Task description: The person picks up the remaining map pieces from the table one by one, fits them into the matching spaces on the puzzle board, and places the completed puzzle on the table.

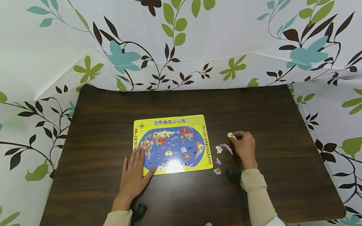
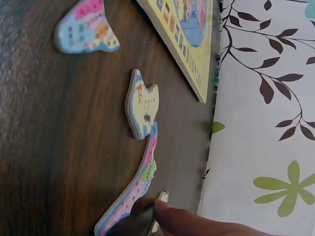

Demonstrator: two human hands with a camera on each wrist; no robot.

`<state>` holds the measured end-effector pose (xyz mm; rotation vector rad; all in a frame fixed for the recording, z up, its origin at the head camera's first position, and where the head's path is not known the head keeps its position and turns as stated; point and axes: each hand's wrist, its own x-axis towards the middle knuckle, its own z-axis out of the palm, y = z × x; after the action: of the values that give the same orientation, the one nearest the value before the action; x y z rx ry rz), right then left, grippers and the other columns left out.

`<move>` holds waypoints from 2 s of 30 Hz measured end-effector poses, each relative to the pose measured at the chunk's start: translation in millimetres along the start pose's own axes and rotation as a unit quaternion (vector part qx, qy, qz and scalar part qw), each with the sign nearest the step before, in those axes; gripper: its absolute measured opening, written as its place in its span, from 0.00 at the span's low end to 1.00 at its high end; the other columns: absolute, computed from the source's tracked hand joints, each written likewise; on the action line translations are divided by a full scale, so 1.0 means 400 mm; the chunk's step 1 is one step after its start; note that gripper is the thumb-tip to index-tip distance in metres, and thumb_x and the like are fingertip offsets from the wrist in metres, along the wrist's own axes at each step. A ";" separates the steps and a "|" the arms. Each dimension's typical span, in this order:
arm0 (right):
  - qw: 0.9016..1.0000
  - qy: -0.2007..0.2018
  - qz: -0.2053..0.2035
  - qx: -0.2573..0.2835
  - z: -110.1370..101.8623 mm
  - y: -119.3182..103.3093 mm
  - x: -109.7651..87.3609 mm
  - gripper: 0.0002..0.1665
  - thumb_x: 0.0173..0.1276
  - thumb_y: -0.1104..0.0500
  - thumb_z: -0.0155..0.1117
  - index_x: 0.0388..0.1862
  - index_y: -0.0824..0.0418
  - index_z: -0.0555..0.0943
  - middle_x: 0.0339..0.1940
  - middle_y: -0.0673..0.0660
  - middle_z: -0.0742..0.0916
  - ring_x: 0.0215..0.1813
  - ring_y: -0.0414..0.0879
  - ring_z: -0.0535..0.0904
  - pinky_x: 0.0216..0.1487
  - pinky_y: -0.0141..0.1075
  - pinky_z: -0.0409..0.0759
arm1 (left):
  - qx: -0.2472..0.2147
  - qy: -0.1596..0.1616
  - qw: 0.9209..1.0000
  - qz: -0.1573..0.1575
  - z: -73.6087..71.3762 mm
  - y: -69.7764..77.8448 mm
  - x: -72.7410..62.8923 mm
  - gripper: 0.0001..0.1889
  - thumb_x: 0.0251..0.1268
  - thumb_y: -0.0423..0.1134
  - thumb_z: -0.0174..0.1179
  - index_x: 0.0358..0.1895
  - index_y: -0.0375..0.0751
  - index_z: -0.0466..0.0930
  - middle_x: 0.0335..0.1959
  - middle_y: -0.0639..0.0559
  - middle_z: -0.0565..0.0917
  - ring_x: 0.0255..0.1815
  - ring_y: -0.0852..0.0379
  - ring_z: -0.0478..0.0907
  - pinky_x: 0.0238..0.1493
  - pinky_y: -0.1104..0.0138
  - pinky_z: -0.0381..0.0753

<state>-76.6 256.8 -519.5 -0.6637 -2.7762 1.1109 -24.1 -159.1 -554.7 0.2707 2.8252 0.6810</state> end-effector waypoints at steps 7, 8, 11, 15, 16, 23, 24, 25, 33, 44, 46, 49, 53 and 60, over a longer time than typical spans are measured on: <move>0.999 -0.010 0.029 0.018 0.005 0.002 0.004 0.15 0.67 0.61 0.74 0.45 0.72 0.86 0.46 0.70 0.88 0.51 0.64 0.82 0.56 0.55 0.77 | 0.006 0.004 1.000 0.003 -0.001 0.001 0.004 0.50 0.75 0.67 0.50 0.85 0.38 0.42 0.86 0.41 0.43 0.86 0.42 0.36 0.80 0.42 0.29; 0.999 -0.009 0.031 0.022 0.006 0.002 0.004 0.15 0.67 0.61 0.74 0.45 0.72 0.86 0.45 0.70 0.88 0.50 0.64 0.83 0.56 0.54 0.78 | 0.006 0.004 1.000 0.003 -0.002 0.001 0.004 0.50 0.75 0.67 0.50 0.85 0.38 0.41 0.86 0.41 0.43 0.86 0.42 0.36 0.80 0.42 0.29; 0.999 -0.007 0.037 0.029 0.009 0.002 0.004 0.15 0.67 0.61 0.75 0.45 0.71 0.85 0.45 0.69 0.88 0.49 0.62 0.83 0.53 0.52 0.79 | 0.006 0.003 1.000 0.002 -0.002 0.001 0.003 0.50 0.75 0.67 0.50 0.85 0.38 0.41 0.86 0.41 0.43 0.86 0.42 0.36 0.80 0.41 0.29; 0.999 -0.005 0.037 0.039 0.011 0.004 0.001 0.14 0.66 0.62 0.75 0.44 0.70 0.83 0.43 0.68 0.89 0.46 0.61 0.84 0.48 0.48 0.79 | 0.004 0.003 1.000 0.001 -0.002 0.002 0.000 0.50 0.75 0.67 0.51 0.85 0.38 0.41 0.86 0.41 0.43 0.86 0.42 0.36 0.80 0.41 0.29; 0.999 -0.004 0.035 0.040 0.011 0.004 0.000 0.14 0.66 0.62 0.75 0.44 0.69 0.82 0.42 0.68 0.89 0.45 0.61 0.84 0.46 0.46 0.78 | 0.003 0.004 1.000 0.001 -0.002 0.002 -0.001 0.50 0.75 0.67 0.51 0.85 0.38 0.41 0.86 0.41 0.43 0.86 0.42 0.36 0.80 0.41 0.30; 0.999 0.008 -0.001 0.045 0.017 -0.005 -0.014 0.11 0.67 0.63 0.75 0.44 0.68 0.85 0.35 0.64 0.90 0.37 0.55 0.86 0.31 0.29 0.74 | -0.010 0.013 1.000 0.004 0.001 0.003 -0.005 0.49 0.75 0.66 0.51 0.85 0.38 0.43 0.86 0.40 0.45 0.86 0.42 0.37 0.80 0.41 0.30; 0.999 0.011 -0.008 0.050 0.017 -0.010 -0.017 0.11 0.68 0.62 0.74 0.43 0.68 0.86 0.35 0.64 0.90 0.36 0.55 0.87 0.30 0.27 0.74 | -0.010 0.013 1.000 0.004 0.002 0.002 -0.005 0.49 0.75 0.66 0.51 0.85 0.38 0.43 0.86 0.40 0.45 0.86 0.42 0.37 0.80 0.41 0.30; 0.998 0.011 -0.014 0.060 0.018 -0.017 -0.019 0.10 0.69 0.62 0.74 0.44 0.69 0.86 0.35 0.65 0.90 0.36 0.55 0.87 0.29 0.25 0.74 | -0.009 0.012 1.000 0.003 0.003 0.002 -0.004 0.49 0.75 0.67 0.51 0.85 0.39 0.43 0.86 0.41 0.45 0.86 0.42 0.37 0.80 0.41 0.30; 0.990 -0.043 -0.023 0.136 0.027 -0.090 -0.040 0.15 0.79 0.62 0.62 0.54 0.74 0.85 0.40 0.69 0.90 0.39 0.56 0.90 0.35 0.26 0.84 | -0.003 0.006 1.000 0.002 0.001 -0.001 -0.001 0.50 0.75 0.67 0.51 0.85 0.39 0.42 0.86 0.40 0.44 0.86 0.41 0.37 0.80 0.41 0.29; 0.969 -0.155 0.019 0.192 0.096 -0.145 -0.097 0.13 0.72 0.66 0.69 0.52 0.72 0.84 0.33 0.66 0.90 0.31 0.54 0.89 0.35 0.39 0.89 | -0.008 0.009 1.000 0.002 0.008 -0.006 -0.003 0.50 0.75 0.68 0.50 0.85 0.39 0.42 0.86 0.41 0.44 0.86 0.42 0.37 0.80 0.43 0.26; 0.968 -0.165 0.021 0.190 0.107 -0.147 -0.106 0.12 0.70 0.66 0.70 0.50 0.71 0.85 0.32 0.65 0.90 0.30 0.53 0.89 0.34 0.38 0.89 | -0.008 0.008 1.000 0.000 0.007 -0.005 -0.002 0.50 0.74 0.68 0.50 0.85 0.39 0.42 0.86 0.42 0.43 0.86 0.42 0.36 0.81 0.43 0.27; 0.967 -0.171 0.024 0.188 0.119 -0.151 -0.118 0.12 0.69 0.67 0.71 0.48 0.72 0.85 0.30 0.64 0.90 0.28 0.51 0.89 0.32 0.37 0.88 | -0.007 0.008 1.000 0.002 0.005 -0.005 0.000 0.50 0.75 0.68 0.50 0.85 0.39 0.42 0.86 0.42 0.43 0.86 0.43 0.36 0.81 0.43 0.28; 0.970 -0.168 0.023 0.176 0.127 -0.152 -0.124 0.12 0.68 0.67 0.72 0.47 0.72 0.85 0.29 0.63 0.90 0.26 0.48 0.88 0.30 0.36 0.86 | -0.002 0.003 1.000 0.002 0.003 -0.006 0.002 0.50 0.75 0.69 0.49 0.85 0.39 0.41 0.86 0.42 0.42 0.86 0.44 0.36 0.81 0.43 0.28; 0.977 -0.166 0.003 0.136 0.138 -0.148 -0.126 0.13 0.68 0.64 0.73 0.48 0.70 0.86 0.29 0.61 0.90 0.26 0.48 0.87 0.28 0.34 0.83 | -0.006 0.006 1.000 0.005 0.002 -0.008 0.000 0.50 0.75 0.68 0.49 0.85 0.39 0.41 0.86 0.41 0.43 0.86 0.43 0.36 0.80 0.42 0.29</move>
<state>-65.3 162.3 -515.8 -0.4938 -2.7931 1.7057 -24.2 -161.6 -557.1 0.2805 2.8319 0.7053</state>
